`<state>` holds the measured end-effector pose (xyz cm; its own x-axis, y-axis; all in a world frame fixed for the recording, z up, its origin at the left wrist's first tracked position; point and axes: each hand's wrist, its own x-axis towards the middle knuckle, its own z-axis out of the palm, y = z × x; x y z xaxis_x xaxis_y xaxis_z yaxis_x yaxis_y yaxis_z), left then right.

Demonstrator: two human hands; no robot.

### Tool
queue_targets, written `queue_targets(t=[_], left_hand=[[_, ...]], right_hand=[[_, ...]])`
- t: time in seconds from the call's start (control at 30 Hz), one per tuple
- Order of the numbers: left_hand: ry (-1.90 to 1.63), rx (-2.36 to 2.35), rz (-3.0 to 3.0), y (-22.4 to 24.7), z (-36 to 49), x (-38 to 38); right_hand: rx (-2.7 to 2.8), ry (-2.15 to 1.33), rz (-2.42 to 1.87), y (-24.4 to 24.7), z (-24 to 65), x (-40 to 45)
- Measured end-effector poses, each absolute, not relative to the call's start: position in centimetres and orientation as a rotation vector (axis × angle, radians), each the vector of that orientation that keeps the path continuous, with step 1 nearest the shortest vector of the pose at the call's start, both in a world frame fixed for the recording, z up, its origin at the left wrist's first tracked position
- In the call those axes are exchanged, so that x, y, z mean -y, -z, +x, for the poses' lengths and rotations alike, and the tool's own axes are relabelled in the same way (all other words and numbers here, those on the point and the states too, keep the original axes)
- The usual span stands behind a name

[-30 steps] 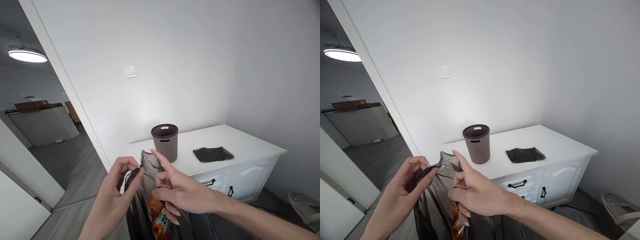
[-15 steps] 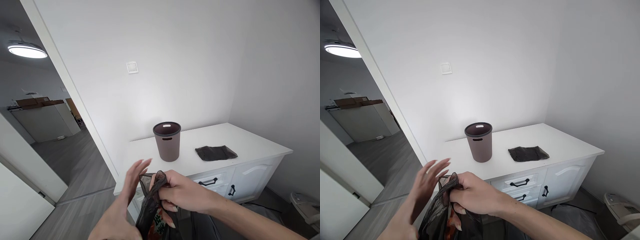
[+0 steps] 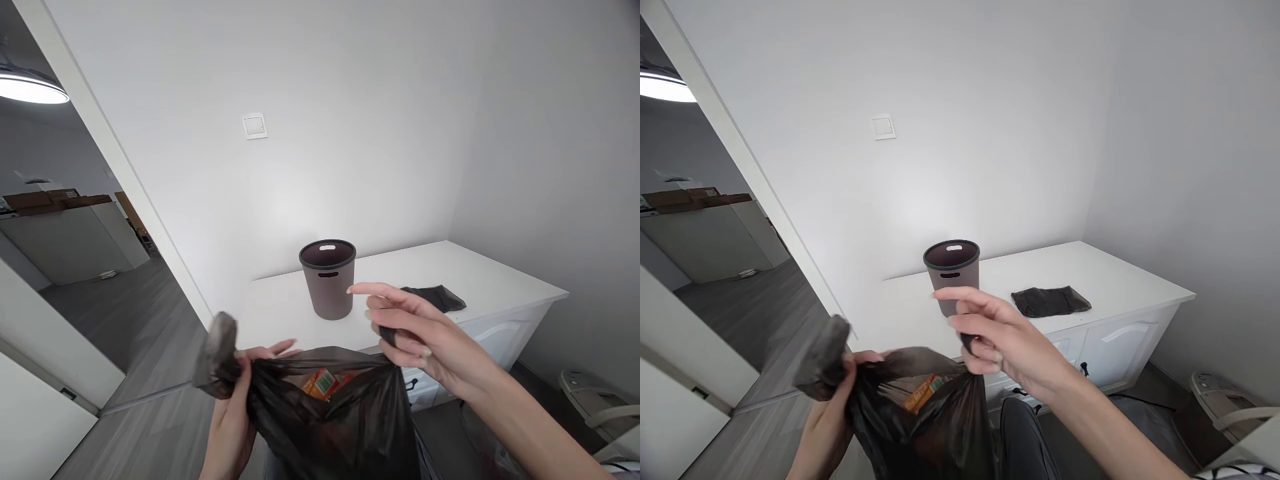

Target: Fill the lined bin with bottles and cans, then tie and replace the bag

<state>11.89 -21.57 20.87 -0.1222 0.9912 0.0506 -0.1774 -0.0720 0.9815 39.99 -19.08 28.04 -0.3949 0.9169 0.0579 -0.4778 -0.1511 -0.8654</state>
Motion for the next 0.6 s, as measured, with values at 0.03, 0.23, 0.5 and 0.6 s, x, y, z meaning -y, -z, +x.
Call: queue_targets(t=[0.03, 0.23, 0.5, 0.6], left_hand=[[-1.503, -1.096, 0.926, -21.1, 12.4, 21.5], [-1.611, -0.795, 0.696, -23.8, 15.6, 21.2], [-1.556, -0.660, 0.517, -26.5, 17.9, 21.2], [-1.521, -0.677, 0.506, -26.9, 17.9, 21.4]], right_hand=[[0.983, -1.692, -0.636, -27.4, 40.7, 19.1], [0.609, -1.469, -0.725, -21.2, 43.0, 19.0], [0.444, -1.440, -0.712, -16.3, 42.1, 17.7], [0.422, -1.449, -0.708, -14.8, 42.0, 17.3]])
